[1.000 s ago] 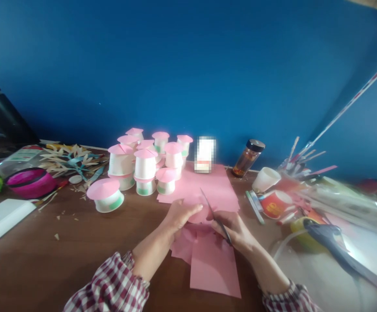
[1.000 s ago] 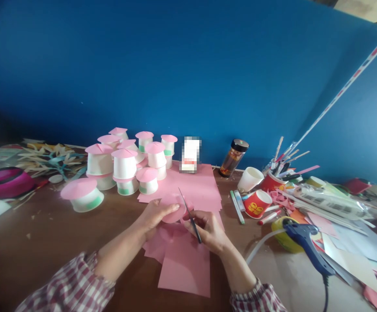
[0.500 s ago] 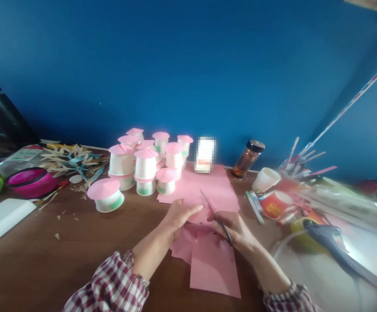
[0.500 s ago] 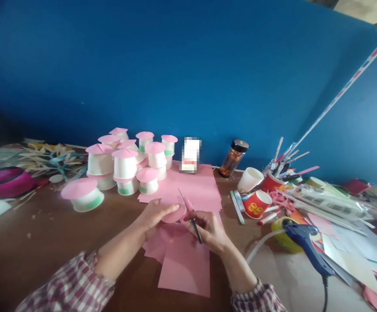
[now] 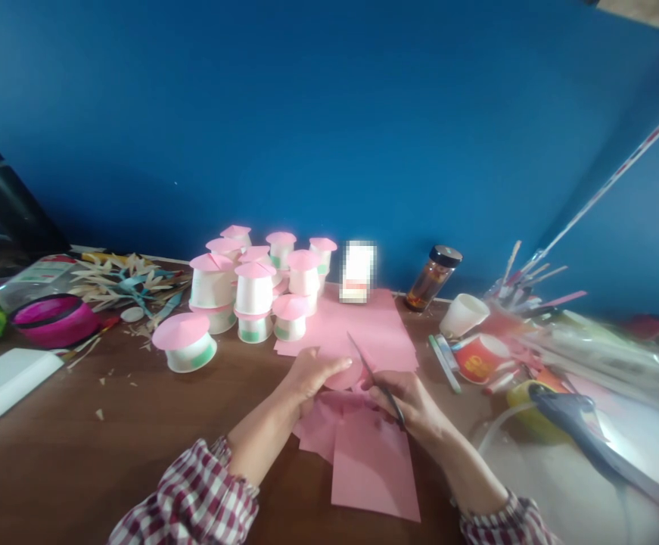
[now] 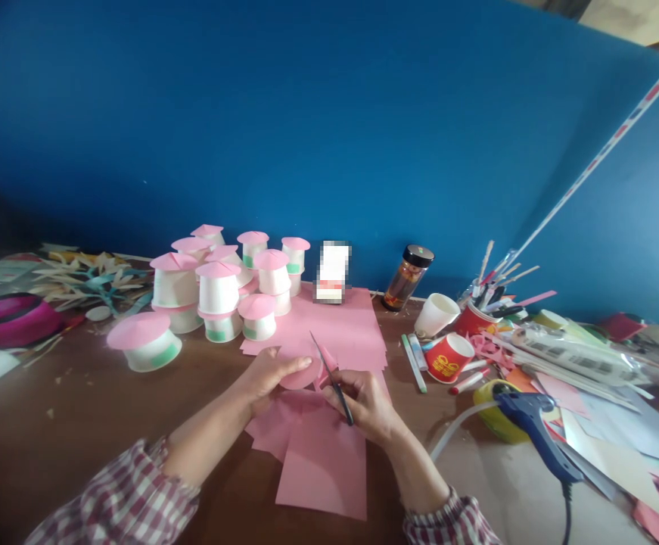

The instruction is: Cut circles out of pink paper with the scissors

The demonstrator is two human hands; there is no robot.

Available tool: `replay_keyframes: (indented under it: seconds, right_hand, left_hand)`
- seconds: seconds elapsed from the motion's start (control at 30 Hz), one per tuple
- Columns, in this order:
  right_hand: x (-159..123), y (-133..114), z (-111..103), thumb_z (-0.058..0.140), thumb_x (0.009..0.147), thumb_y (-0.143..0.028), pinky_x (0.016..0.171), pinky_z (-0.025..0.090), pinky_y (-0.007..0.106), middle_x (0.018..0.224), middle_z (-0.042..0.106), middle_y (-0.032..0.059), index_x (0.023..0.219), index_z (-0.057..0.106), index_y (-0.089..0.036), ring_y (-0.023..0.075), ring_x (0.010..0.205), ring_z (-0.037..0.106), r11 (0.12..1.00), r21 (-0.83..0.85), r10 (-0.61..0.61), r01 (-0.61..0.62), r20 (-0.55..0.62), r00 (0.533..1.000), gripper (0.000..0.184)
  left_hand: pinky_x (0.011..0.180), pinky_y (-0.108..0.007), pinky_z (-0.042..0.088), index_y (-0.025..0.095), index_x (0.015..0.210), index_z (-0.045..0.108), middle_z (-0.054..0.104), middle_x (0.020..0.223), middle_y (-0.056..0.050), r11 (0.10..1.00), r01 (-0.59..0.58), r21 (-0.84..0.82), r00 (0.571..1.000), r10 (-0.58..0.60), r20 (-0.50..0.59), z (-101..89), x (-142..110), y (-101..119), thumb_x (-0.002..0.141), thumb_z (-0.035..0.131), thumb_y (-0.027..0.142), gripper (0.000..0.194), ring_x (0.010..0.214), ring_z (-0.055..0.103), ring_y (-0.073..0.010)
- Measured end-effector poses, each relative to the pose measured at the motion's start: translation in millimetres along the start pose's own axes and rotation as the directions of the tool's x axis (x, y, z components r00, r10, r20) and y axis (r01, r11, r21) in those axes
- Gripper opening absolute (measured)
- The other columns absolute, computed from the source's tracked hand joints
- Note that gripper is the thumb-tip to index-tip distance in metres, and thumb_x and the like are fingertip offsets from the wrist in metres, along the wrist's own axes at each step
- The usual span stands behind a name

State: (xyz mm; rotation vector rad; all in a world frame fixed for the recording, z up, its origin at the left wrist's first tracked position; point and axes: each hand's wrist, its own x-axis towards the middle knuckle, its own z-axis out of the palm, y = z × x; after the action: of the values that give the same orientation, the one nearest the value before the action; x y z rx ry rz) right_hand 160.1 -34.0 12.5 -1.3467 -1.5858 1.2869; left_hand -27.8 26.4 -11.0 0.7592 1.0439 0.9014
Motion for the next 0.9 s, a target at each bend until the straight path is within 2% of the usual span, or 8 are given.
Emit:
replay_keyframes:
  seconds: [0.13, 0.23, 0.37, 0.47, 0.53, 0.63, 0.7, 0.9]
  right_hand:
    - [4, 5, 2, 0.067, 0.076, -0.042, 0.042, 0.038, 0.02, 0.047, 0.045, -0.0058, 0.08, 0.065, -0.013, 0.0078, 0.041, 0.041, 0.999, 0.052, 0.011, -0.006, -0.087, 0.996, 0.03]
    - [8, 10, 4, 0.069, 0.075, -0.04, 0.046, 0.043, 0.023, 0.052, 0.05, -0.0048, 0.09, 0.064, -0.014, 0.0096, 0.047, 0.045, 0.984, 0.172, -0.008, 0.046, -0.218, 0.976, 0.03]
    - [11, 14, 7, 0.076, 0.068, -0.03, 0.058, 0.046, 0.024, 0.075, 0.061, 0.0005, 0.102, 0.063, -0.017, 0.013, 0.066, 0.055, 0.944, 0.288, -0.072, 0.164, -0.306, 0.949, 0.038]
    - [13, 15, 9, 0.079, 0.064, -0.025, 0.056, 0.043, 0.021, 0.075, 0.06, -0.0015, 0.098, 0.065, -0.02, 0.0114, 0.065, 0.054, 0.92, 0.347, -0.062, 0.184, -0.333, 0.941, 0.037]
    - [14, 16, 11, 0.078, 0.063, -0.022, 0.052, 0.039, 0.02, 0.071, 0.058, -0.0029, 0.095, 0.065, -0.02, 0.0098, 0.06, 0.052, 0.903, 0.396, -0.026, 0.166, -0.334, 0.942, 0.035]
    - [17, 16, 13, 0.08, 0.058, -0.019, 0.049, 0.036, 0.018, 0.066, 0.056, -0.0046, 0.092, 0.065, -0.019, 0.0079, 0.055, 0.05, 0.865, 0.466, -0.035, 0.186, -0.315, 0.948, 0.037]
    - [18, 16, 14, 0.079, 0.059, -0.019, 0.048, 0.035, 0.019, 0.065, 0.056, -0.0047, 0.093, 0.064, -0.018, 0.0078, 0.054, 0.049, 0.85, 0.482, -0.042, 0.212, -0.338, 0.94, 0.038]
    - [20, 12, 14, 0.078, 0.061, -0.025, 0.048, 0.035, 0.019, 0.058, 0.056, -0.0048, 0.095, 0.06, -0.015, 0.0085, 0.051, 0.049, 0.809, 0.518, -0.029, 0.278, -0.438, 0.899, 0.04]
  left_hand:
    - [0.061, -0.038, 0.054, 0.009, 0.128, 0.042, 0.066, 0.103, -0.019, 0.997, 0.067, -0.027, 0.996, -0.068, -0.053, 5.7, -6, 9, 0.045, 0.087, 0.036, 0.098, 0.083, 0.066, -0.03]
    - [0.062, -0.038, 0.054, 0.008, 0.117, 0.053, 0.068, 0.098, -0.019, 0.998, 0.042, 0.048, 0.998, -0.04, -0.046, 12.0, -12, 13, 0.051, 0.084, 0.038, 0.079, 0.08, 0.066, -0.0307]
    - [0.07, -0.036, 0.052, 0.01, 0.09, 0.067, 0.072, 0.086, -0.014, 0.97, -0.123, 0.211, 0.985, 0.094, 0.142, 17.8, -19, 13, 0.062, 0.076, 0.041, 0.042, 0.081, 0.067, -0.0293]
    - [0.07, -0.033, 0.051, 0.014, 0.086, 0.07, 0.073, 0.084, -0.009, 0.922, -0.267, 0.281, 0.943, 0.19, 0.274, 19.7, -23, 12, 0.065, 0.073, 0.041, 0.035, 0.083, 0.067, -0.0278]
    - [0.069, -0.032, 0.051, 0.014, 0.089, 0.07, 0.072, 0.083, -0.008, 0.893, -0.308, 0.327, 0.934, 0.219, 0.281, 20.3, -24, 13, 0.063, 0.074, 0.04, 0.037, 0.082, 0.066, -0.0275]
    - [0.07, -0.032, 0.051, 0.013, 0.09, 0.069, 0.072, 0.081, -0.008, 0.885, -0.296, 0.36, 0.953, 0.251, 0.168, 21.0, -24, 14, 0.055, 0.079, 0.039, 0.045, 0.083, 0.066, -0.0284]
    - [0.072, -0.032, 0.051, 0.013, 0.091, 0.068, 0.072, 0.085, -0.008, 0.905, -0.278, 0.323, 0.955, 0.225, 0.192, 22.4, -23, 13, 0.058, 0.078, 0.041, 0.045, 0.086, 0.065, -0.0285]
    - [0.054, -0.031, 0.051, 0.016, 0.096, 0.06, 0.07, 0.082, -0.008, 0.995, -0.093, 0.037, 0.984, 0.086, 0.158, 33.2, -28, 4, 0.062, 0.076, 0.042, 0.045, 0.067, 0.066, -0.0235]
